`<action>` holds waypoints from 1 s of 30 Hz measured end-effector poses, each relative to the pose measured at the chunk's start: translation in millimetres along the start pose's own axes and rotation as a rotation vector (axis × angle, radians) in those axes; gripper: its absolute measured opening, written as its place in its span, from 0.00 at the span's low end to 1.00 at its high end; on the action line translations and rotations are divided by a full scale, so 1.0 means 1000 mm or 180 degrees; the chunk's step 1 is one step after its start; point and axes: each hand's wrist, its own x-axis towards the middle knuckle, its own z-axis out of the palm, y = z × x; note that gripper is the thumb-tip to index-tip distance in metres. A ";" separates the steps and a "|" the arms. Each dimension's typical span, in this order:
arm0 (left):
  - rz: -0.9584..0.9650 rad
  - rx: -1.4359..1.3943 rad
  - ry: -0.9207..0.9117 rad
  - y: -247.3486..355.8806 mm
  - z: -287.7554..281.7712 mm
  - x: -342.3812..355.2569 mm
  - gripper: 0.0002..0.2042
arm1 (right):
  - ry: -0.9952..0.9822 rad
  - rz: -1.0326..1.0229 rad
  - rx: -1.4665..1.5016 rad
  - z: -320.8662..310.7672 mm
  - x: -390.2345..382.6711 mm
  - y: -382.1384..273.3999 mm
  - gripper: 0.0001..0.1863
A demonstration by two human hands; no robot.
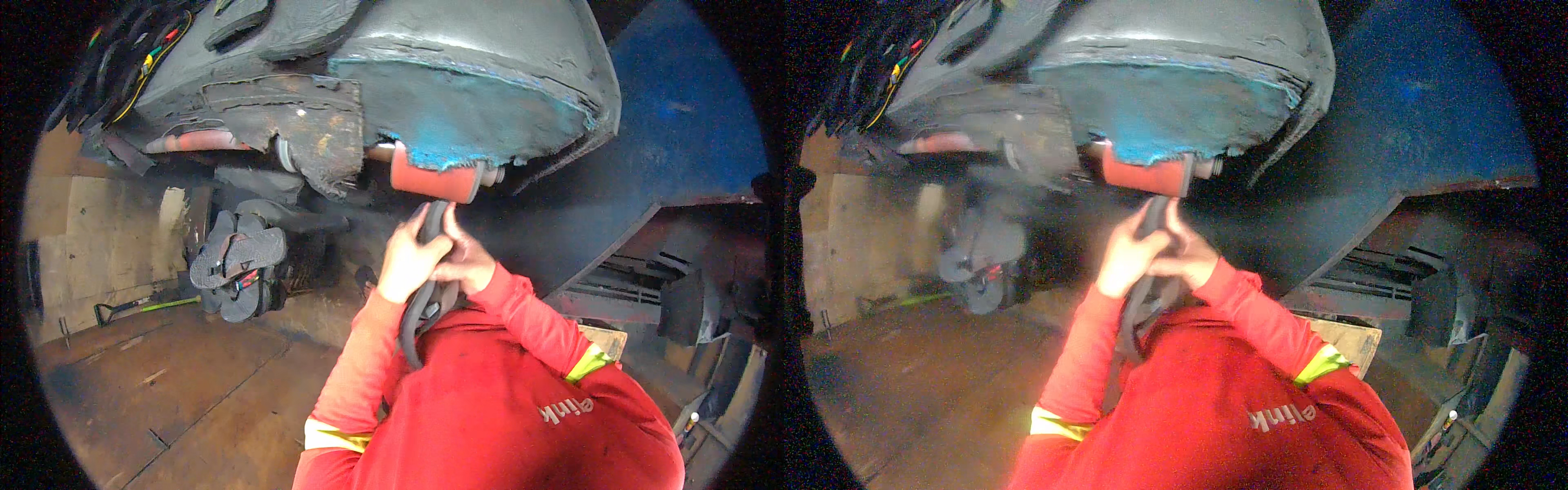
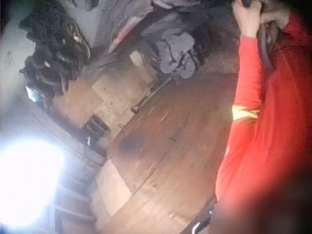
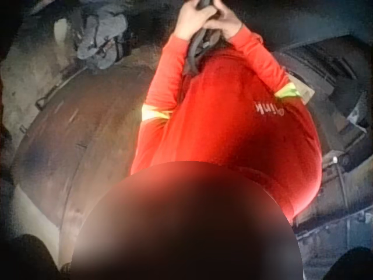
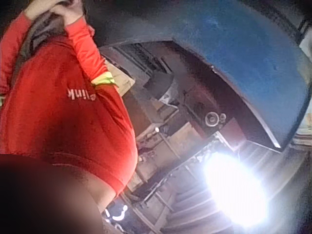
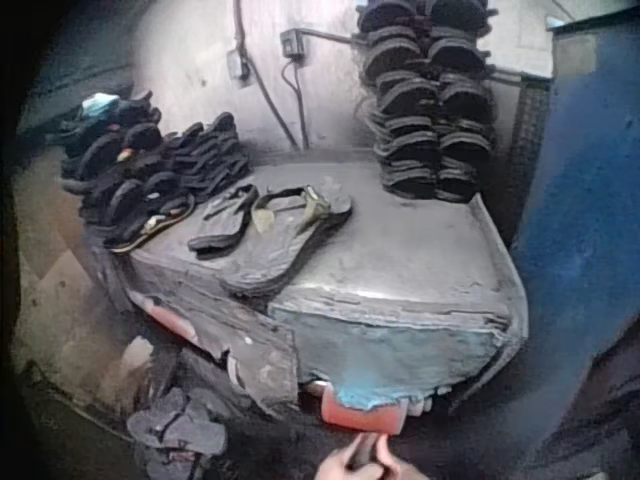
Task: The person repeatedly presses the soles of flip-flops against a rotating sanding drum to smooth the surface. They handle the sandals one at a time, rotating them to sand different areas, then place them on a nearby stack.
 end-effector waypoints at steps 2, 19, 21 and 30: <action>-0.0219 0.0005 -0.0216 -0.001 0.003 0.017 0.20 | 0.0397 -0.0137 -0.0109 -0.009 0.011 -0.005 0.45; 0.0321 0.1918 0.0520 0.013 -0.007 -0.010 0.14 | 0.0077 -0.0423 -0.0645 0.007 -0.003 0.032 0.46; 0.0114 0.2044 0.0477 0.015 -0.007 -0.006 0.17 | -0.0028 -0.0433 -0.0808 0.002 -0.003 0.029 0.44; -0.0107 0.1541 0.0687 -0.009 0.028 0.025 0.22 | 0.0192 -0.0291 -0.1205 -0.046 0.013 0.014 0.44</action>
